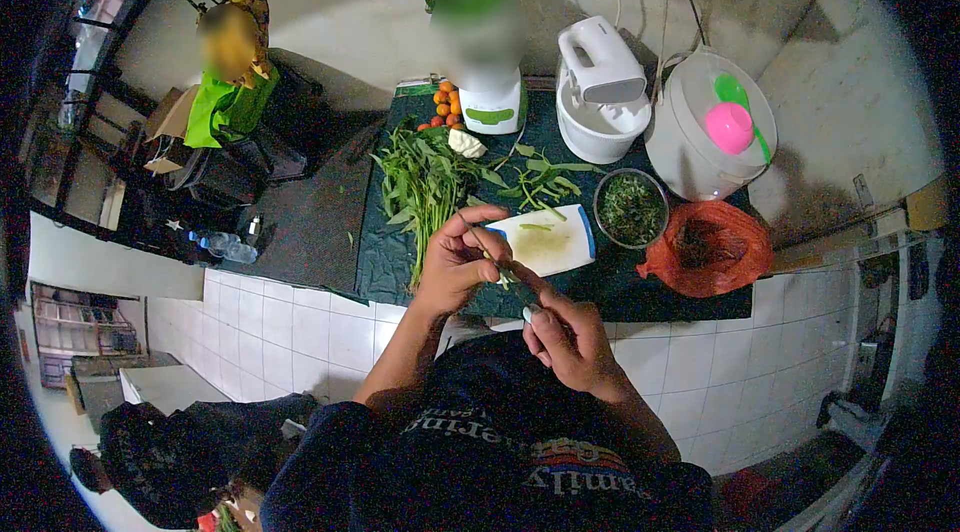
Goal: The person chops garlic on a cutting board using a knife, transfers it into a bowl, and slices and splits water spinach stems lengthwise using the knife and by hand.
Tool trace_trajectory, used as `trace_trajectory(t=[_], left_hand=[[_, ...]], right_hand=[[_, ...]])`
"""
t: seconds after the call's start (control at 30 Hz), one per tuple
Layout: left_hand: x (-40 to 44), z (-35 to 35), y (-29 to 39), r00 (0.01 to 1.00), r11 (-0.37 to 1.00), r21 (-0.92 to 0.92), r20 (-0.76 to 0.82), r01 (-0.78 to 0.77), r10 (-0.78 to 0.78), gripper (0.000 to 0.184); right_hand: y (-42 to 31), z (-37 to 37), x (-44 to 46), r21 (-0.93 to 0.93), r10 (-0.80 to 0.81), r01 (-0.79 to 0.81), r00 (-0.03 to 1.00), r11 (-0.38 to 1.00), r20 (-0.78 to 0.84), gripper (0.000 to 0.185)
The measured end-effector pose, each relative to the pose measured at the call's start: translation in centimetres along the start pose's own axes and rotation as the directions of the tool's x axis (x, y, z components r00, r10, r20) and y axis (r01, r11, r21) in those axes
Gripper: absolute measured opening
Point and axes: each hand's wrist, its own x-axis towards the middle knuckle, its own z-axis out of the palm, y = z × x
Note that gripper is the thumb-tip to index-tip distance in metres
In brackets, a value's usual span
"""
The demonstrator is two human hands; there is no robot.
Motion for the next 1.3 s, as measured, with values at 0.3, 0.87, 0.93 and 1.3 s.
trace_trajectory(t=[0.3, 0.87, 0.93, 1.3], left_hand=[[-0.7, 0.3, -0.2, 0.992, 0.999, 0.024, -0.128, 0.023, -0.02, 0.069], [-1.1, 0.0, 0.0, 0.997, 0.988, 0.143, -0.047, -0.052, 0.06, 0.013], [-0.9, 0.0, -0.2, 0.995, 0.984, 0.156, -0.04, -0.083, 0.09, 0.013], [-0.6, 0.0, -0.5, 0.993, 0.981, 0.159, -0.012, -0.115, 0.119, 0.016]], right_hand=[[0.4, 0.1, -0.1, -0.016, -0.09, 0.09, 0.996, 0.996, -0.013, 0.046], [0.3, 0.0, -0.2, -0.135, -0.075, 0.075, 0.997, 0.988, 0.002, 0.049], [0.2, 0.0, -0.1, -0.144, -0.08, 0.08, 0.997, 0.986, 0.004, 0.05], [0.3, 0.1, 0.4, -0.133, -0.095, 0.095, 0.995, 0.987, 0.001, 0.05]])
